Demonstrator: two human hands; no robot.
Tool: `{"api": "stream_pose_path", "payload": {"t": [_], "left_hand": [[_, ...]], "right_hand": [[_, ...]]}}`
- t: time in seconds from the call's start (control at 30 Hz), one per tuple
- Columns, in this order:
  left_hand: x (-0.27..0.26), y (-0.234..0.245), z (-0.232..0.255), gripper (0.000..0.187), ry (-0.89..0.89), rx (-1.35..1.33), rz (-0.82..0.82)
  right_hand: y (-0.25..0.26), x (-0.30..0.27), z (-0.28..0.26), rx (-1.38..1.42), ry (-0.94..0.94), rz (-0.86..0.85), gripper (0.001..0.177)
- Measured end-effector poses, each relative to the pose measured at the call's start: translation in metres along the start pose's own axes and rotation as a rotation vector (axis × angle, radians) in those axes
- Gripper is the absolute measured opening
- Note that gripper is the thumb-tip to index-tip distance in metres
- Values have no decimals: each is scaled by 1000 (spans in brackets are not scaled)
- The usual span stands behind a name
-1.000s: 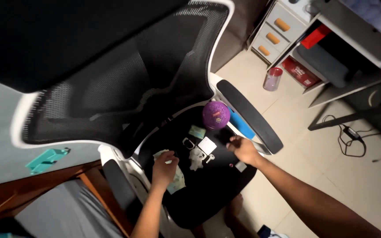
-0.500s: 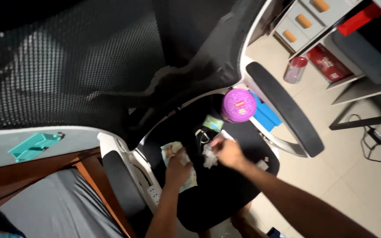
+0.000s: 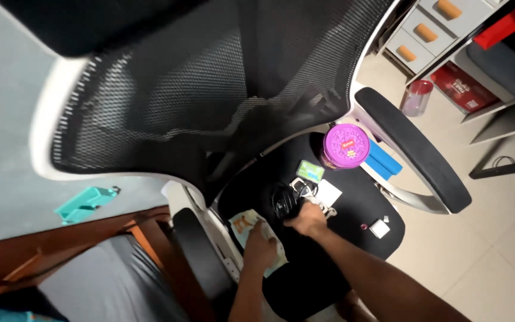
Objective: Tidying up a room by picking up trash, organizing clothes, and arranging small objects.
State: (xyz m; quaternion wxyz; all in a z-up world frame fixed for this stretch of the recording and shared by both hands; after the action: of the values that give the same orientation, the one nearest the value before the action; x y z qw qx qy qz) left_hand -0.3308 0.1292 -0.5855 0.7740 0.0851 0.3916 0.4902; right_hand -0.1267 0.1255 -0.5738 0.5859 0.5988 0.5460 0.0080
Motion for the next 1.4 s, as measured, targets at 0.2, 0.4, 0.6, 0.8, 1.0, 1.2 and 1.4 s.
{"api": "stream_pose_path", "payload": {"t": [0.2,0.4,0.6,0.8,1.0,1.2,1.4], "left_hand": [[-3,-18,-30,68,77,-81,-52],[-33,0,79,72,18,-450,-156],[-76,44,203,59,-160,-639,-102],[-109,113,261,68,-245,-458,97],[-151,95,333,48,-312,-842,-68],[-203,90,452,30,-379,-988,-294],[-192,1,523,27,-126,-1313,-474]], "right_hand": [[21,-26,8,84,171,62,32],[111,-103,5,371,216,-24,24],[141,-126,30,1303,191,-344,39],[194,-191,18,863,7,-253,47],[240,-289,-45,1102,484,-311,58],[340,-348,-3,985,476,-32,54],[398,-391,81,1027,485,-132,36]]}}
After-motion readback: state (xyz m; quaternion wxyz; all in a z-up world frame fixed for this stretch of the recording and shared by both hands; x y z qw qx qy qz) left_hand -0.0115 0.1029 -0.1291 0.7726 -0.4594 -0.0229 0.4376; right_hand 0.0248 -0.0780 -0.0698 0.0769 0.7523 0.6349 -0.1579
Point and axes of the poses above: each hand's wrist, its own x-axis towards the middle knuckle, its own y-axis out of the back of the hand, z = x × y, the point moved 9 cm from there along x, towards the middle knuckle, and after that the axes turned 2 degrees about -y, right-handed, at the moved point
